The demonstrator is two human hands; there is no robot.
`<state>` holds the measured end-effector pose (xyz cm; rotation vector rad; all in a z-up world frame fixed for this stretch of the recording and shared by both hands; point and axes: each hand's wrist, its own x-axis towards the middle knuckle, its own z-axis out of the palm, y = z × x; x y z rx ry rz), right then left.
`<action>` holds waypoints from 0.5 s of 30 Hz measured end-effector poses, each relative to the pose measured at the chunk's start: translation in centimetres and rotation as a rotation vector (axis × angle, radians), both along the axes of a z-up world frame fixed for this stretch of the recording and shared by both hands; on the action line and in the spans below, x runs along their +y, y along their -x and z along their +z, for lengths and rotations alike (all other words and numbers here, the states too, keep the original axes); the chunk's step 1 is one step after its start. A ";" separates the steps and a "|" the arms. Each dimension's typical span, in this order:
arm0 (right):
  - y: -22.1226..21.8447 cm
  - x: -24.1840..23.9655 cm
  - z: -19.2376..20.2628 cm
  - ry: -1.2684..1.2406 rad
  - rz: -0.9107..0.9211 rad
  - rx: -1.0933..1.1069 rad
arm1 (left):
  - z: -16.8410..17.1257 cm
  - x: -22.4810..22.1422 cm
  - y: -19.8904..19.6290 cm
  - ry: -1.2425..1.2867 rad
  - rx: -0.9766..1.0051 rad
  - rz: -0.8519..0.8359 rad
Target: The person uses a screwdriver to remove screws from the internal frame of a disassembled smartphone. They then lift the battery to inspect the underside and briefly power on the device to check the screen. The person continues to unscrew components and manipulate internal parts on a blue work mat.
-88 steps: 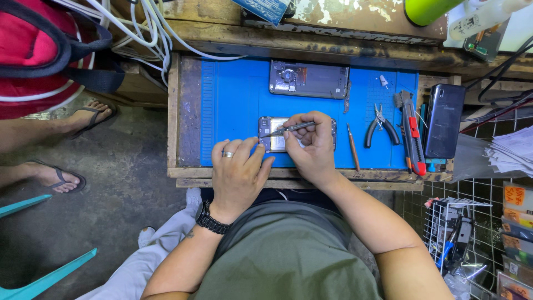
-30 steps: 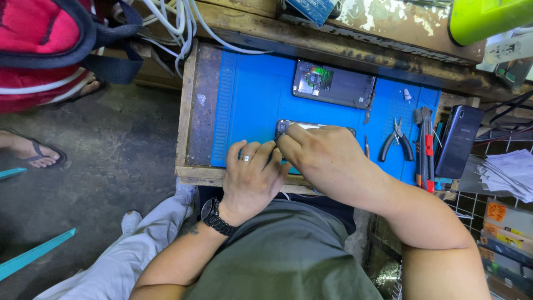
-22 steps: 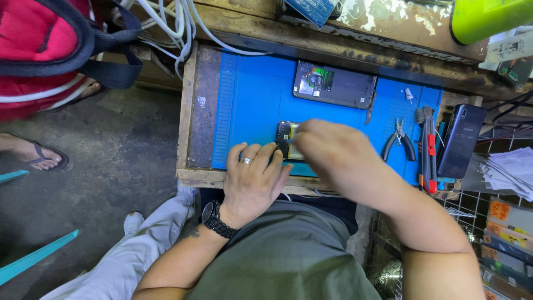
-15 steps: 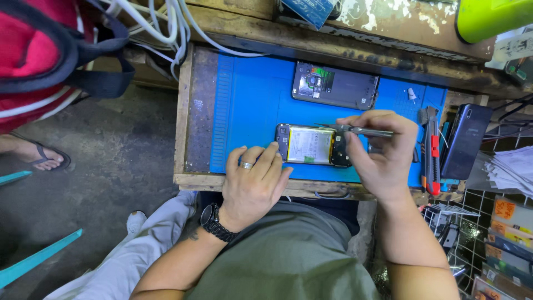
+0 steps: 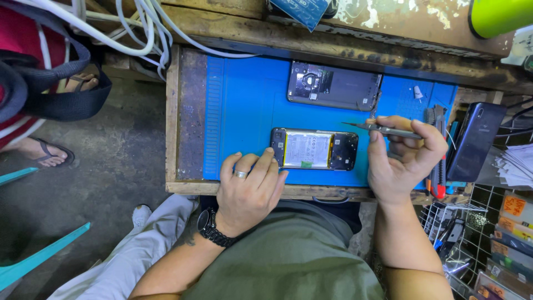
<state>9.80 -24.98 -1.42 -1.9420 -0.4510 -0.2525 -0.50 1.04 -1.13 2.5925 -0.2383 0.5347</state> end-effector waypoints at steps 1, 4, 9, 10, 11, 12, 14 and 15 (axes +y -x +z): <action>-0.1 -0.1 0.0 -0.009 -0.002 0.001 | 0.0 0.0 0.0 0.003 0.003 0.001; -0.2 -0.1 -0.2 -0.050 -0.005 0.018 | 0.3 0.1 -0.1 0.010 0.032 -0.007; -0.3 0.2 -0.7 -0.086 0.009 0.034 | 0.6 0.1 -0.5 -0.010 0.063 -0.030; -0.4 0.2 -0.8 -0.086 0.015 0.033 | 0.6 0.1 -0.6 -0.020 0.065 -0.035; -0.4 0.3 -0.8 -0.083 0.013 0.031 | 0.5 0.1 -0.6 -0.021 0.064 -0.029; -0.5 0.3 -0.8 -0.080 0.010 0.029 | 0.5 0.0 -0.6 -0.023 0.063 -0.023; -0.4 0.0 -0.3 -0.066 -0.016 0.020 | 0.4 -0.1 -0.6 -0.031 0.055 -0.020; -0.8 0.2 -0.5 -0.059 -0.023 0.023 | 0.4 -0.1 -0.5 -0.039 0.053 -0.018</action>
